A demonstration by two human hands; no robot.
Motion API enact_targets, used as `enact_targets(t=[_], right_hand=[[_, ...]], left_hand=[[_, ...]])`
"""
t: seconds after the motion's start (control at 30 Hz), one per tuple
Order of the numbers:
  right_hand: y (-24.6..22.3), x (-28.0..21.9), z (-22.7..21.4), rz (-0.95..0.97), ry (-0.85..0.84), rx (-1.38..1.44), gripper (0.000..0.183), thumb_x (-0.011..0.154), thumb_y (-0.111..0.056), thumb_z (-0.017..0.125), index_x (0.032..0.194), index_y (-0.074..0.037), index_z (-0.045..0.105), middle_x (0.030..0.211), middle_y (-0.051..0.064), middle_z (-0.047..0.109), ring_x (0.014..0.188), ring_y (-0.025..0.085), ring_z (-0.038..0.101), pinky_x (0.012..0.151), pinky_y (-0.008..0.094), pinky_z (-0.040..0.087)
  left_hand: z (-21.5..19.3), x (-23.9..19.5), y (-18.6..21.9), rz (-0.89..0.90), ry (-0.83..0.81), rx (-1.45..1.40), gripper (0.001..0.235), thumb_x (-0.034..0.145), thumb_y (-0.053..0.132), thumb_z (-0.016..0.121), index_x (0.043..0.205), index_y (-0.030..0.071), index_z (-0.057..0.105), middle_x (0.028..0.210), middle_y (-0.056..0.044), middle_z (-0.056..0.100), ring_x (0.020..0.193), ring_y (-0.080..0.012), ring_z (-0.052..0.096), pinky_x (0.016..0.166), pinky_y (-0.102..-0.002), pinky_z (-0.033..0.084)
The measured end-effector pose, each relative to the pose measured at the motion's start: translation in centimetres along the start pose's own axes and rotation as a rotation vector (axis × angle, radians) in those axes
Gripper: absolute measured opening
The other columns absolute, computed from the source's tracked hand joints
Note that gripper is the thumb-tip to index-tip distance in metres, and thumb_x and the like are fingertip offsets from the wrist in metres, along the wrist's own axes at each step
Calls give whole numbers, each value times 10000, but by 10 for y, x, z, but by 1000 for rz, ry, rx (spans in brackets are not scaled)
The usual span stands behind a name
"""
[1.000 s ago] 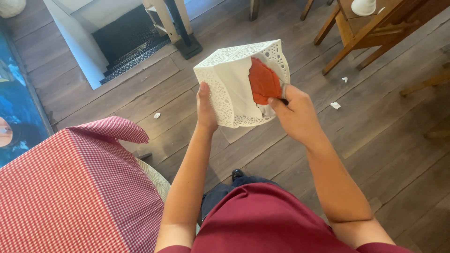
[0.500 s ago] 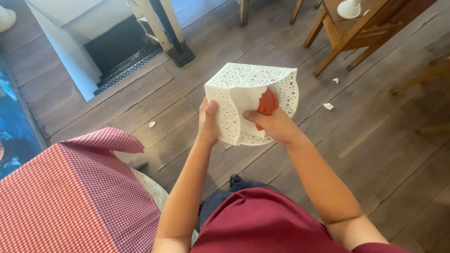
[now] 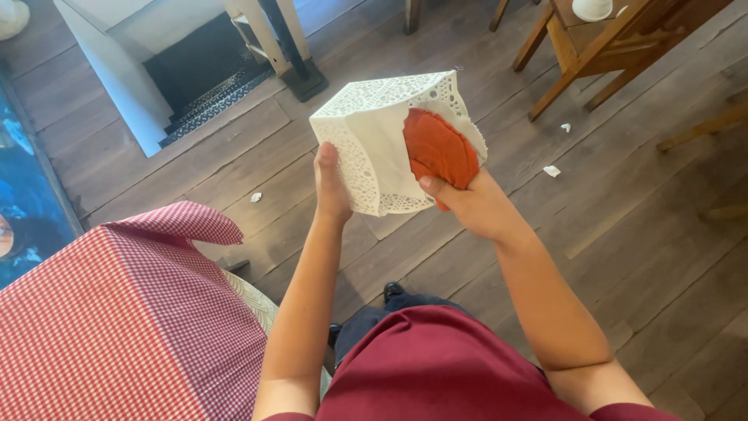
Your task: The recorder wipes a table with a cloth and then cleans and organizes decorative napkin holders before putting a napkin in one of them.
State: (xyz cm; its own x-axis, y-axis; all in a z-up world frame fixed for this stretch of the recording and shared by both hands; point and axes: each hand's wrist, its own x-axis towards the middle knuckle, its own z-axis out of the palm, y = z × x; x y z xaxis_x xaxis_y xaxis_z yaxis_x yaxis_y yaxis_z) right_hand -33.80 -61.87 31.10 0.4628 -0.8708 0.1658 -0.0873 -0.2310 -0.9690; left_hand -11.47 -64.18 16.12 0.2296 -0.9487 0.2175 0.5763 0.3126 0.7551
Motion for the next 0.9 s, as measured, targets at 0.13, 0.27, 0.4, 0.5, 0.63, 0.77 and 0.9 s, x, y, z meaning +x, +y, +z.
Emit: enact_targets(t=[0.13, 0.27, 0.4, 0.5, 0.63, 0.77, 0.9], right_hand=[[42, 7, -8, 300, -10, 76, 313, 978, -149, 730, 1244, -4, 653, 993, 56, 611, 834, 177, 536, 720, 327, 481], [47, 23, 2, 207, -85, 299, 443, 903, -93, 722, 1317, -15, 587, 1197, 59, 683, 1112, 167, 651, 938, 324, 554], [53, 26, 6, 234, -133, 549, 485, 886, -63, 708, 1343, -34, 547, 1250, 47, 665, 1180, 163, 640, 990, 323, 552], [62, 23, 3, 227, -111, 447, 448, 925, -83, 706, 1350, -4, 587, 1225, 63, 673, 1128, 166, 623, 933, 311, 528], [47, 13, 0, 257, 15, 313, 413, 981, -158, 706, 1344, 12, 608, 1187, 55, 660, 1084, 151, 605, 915, 302, 515], [27, -5, 7, 162, 307, 277, 463, 1018, -299, 622, 1376, -5, 605, 1173, 43, 651, 991, 162, 536, 839, 319, 418], [4, -9, 42, -470, 300, 80, 528, 1088, -390, 548, 1469, -51, 413, 1432, -2, 532, 1318, 148, 514, 1154, 327, 409]], left_hand=[[16, -6, 15, 6, -16, 40, 916, 953, 700, 587, 1423, -79, 480, 1271, -179, 653, 1095, -236, 689, 931, -354, 586], [25, -12, 16, -7, -76, 208, 951, 926, 750, 544, 1421, -58, 464, 1245, -181, 655, 1081, -230, 700, 896, -339, 597], [27, -14, 18, -25, -96, 361, 1017, 865, 806, 535, 1408, -52, 481, 1189, -181, 665, 1064, -238, 705, 868, -343, 611], [28, -14, 23, 24, -107, 317, 1017, 879, 798, 576, 1401, -70, 487, 1237, -183, 649, 1122, -242, 664, 935, -352, 568], [15, -7, 18, 98, -63, 312, 1002, 893, 782, 585, 1402, -75, 484, 1263, -183, 639, 1148, -240, 644, 962, -359, 543], [17, -5, 26, 196, 56, 260, 1000, 905, 768, 588, 1447, -58, 432, 1314, -183, 592, 1184, -235, 612, 993, -362, 519], [18, -10, 8, 266, 85, 235, 1001, 916, 758, 605, 1473, -51, 413, 1353, -185, 570, 1237, -243, 596, 1053, -389, 507]])
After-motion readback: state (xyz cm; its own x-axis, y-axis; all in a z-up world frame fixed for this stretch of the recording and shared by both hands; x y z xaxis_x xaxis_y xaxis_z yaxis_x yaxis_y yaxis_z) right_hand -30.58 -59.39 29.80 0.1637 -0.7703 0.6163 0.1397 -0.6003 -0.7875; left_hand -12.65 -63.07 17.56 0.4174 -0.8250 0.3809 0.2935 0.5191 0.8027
